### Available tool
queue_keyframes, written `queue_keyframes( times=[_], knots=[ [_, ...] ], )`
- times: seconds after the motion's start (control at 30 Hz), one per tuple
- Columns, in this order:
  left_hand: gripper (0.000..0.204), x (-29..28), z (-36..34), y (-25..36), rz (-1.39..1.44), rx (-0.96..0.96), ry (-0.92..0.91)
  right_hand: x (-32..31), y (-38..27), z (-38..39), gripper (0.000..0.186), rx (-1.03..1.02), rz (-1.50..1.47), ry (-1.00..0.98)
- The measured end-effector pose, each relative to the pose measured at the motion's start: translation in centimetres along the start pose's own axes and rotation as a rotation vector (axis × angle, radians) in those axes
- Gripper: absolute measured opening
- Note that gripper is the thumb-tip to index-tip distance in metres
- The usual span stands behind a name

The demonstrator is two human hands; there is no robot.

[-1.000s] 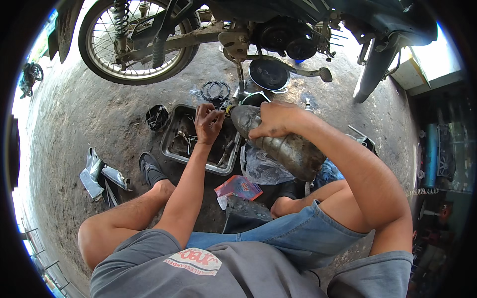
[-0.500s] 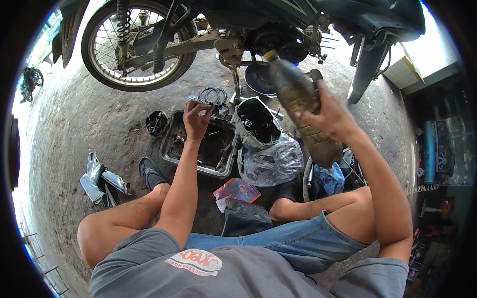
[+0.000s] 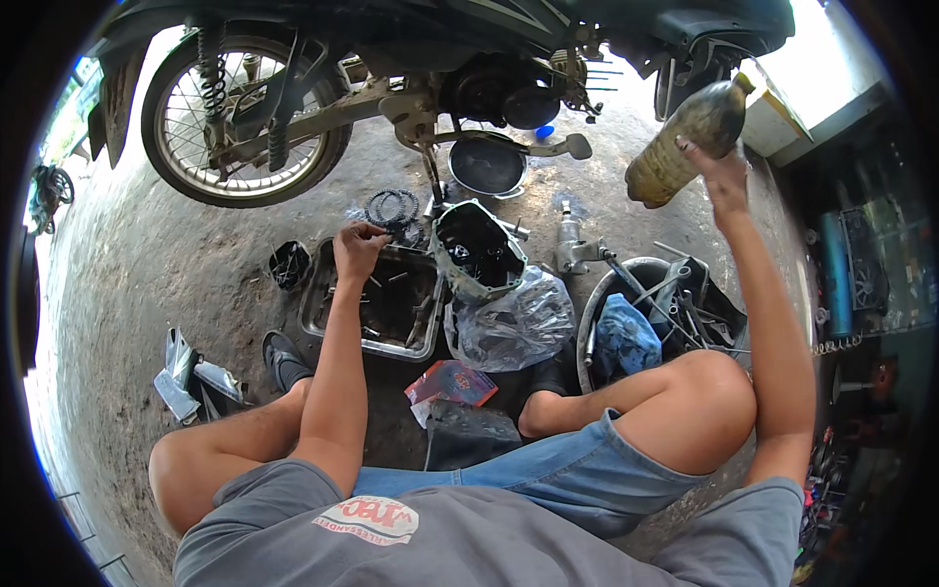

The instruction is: Cleaning and assembling motorcycle engine components including pouring oil and wiping parts.

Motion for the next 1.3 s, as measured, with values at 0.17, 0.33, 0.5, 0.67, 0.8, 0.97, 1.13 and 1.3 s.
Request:
queue_keyframes(
  times=[0.17, 0.33, 0.5, 0.67, 0.8, 0.97, 1.13, 1.3],
  knots=[
    [0.016, 0.3, -0.3, 0.5, 0.002, -0.088, -0.035, 4.1, 11.6, -1.5, 0.070, 0.143, 0.069, 0.058],
    [0.017, 0.1, -1.5, 2.5, 0.049, 0.206, 0.094, 10.5, 22.1, -2.9, 0.103, 0.241, 0.340, 0.087],
    [0.017, 0.5, -2.6, 4.9, 0.078, 0.296, 0.109, 14.9, 26.6, -2.5, 0.108, 0.129, 0.228, 0.222],
    [0.019, 1.2, -3.0, 6.7, 0.143, 0.440, 0.099, 17.2, 28.1, -1.8, 0.110, 0.264, 0.224, 0.267],
    [0.025, 1.9, -2.5, 7.9, 0.160, 0.516, 0.052, 17.6, 28.0, -1.5, 0.112, 0.255, 0.148, 0.289],
    [0.023, 2.7, -1.9, 9.8, 0.160, 0.587, 0.038, 17.0, 26.3, -0.6, 0.115, 0.289, 0.133, 0.349],
    [0.020, 2.3, -1.6, 11.5, 0.109, 0.647, -0.009, 16.5, 24.5, -0.9, 0.121, 0.227, 0.201, 0.409],
    [0.021, 2.4, -1.8, 11.7, 0.177, 0.620, -0.059, 15.4, 24.3, -0.5, 0.120, 0.195, 0.303, 0.483]
  ],
)
Point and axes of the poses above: each hand's wrist, its own z-axis away from the middle knuckle, its own x-axis out of the palm, y = z × x, the point moved 3 cm from there along -z, towards the middle knuckle, and after that the axes turned 7 degrees about x, right-handed, at the moved point
